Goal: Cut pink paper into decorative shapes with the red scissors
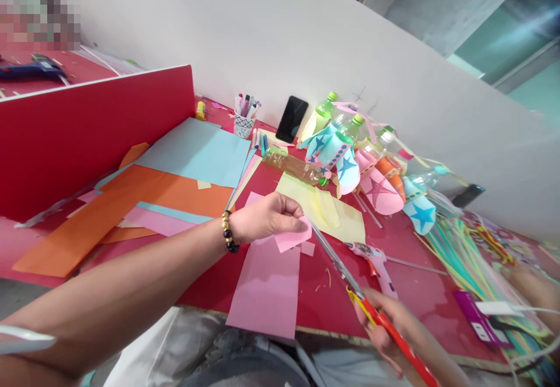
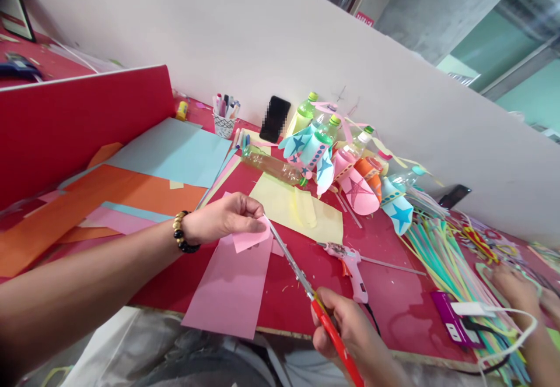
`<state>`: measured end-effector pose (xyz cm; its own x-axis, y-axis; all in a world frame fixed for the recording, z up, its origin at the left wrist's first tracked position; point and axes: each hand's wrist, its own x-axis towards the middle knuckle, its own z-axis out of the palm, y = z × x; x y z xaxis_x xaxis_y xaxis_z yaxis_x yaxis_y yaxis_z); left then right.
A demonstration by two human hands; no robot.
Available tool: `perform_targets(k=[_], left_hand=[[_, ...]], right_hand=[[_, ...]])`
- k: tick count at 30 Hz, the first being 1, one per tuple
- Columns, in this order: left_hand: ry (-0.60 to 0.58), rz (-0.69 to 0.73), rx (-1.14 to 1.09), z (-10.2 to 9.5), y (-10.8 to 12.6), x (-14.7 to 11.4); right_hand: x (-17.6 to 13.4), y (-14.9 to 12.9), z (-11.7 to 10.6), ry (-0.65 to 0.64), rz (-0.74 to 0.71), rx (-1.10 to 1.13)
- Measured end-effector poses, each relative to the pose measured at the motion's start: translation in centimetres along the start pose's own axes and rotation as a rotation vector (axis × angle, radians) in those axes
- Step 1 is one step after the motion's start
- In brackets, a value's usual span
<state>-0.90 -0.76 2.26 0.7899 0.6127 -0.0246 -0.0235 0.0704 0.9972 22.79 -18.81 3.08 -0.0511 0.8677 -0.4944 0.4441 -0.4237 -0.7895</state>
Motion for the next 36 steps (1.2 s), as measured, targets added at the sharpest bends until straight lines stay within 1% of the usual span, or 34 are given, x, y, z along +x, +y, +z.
perform_targets(k=[2,7,10,13,19,23,29,32,36], left_hand=[[-0.016,-0.005,0.005,0.0,0.1,0.0],[-0.052,-0.018,0.011,0.0,0.0,0.1],[-0.052,-0.032,0.028,0.0,-0.2,0.1],[-0.081,-0.045,0.028,-0.1,-0.3,0.2],[-0.119,-0.023,0.074,-0.2,0.0,0.0],[-0.143,-0.029,0.115,-0.3,0.1,0.1],[-0.187,-0.051,0.149,-0.5,-0.1,0.2],[-0.198,-0.074,0.157,-0.5,-0.2,0.1],[-0.214,-0.097,0.170,-0.5,-0.1,0.1]], right_hand=[[-0.1,0.3,-0.2,0.005,-0.009,-0.025],[-0.4,0.3,-0.7,0.000,0.071,-0.084],[-0.5,0.1,-0.7,0.006,0.059,-0.099],[-0.5,-0.1,-0.5,-0.007,0.049,-0.077],[-0.8,-0.9,-0.4,-0.007,0.131,-0.082],[-0.9,-1.5,-0.5,-0.008,0.247,-0.030],[-1.1,-1.5,-1.3,-0.048,0.245,0.033],[-1.2,-1.6,-1.3,-0.020,0.281,0.047],[-1.2,-2.3,-0.9,0.037,0.395,0.041]])
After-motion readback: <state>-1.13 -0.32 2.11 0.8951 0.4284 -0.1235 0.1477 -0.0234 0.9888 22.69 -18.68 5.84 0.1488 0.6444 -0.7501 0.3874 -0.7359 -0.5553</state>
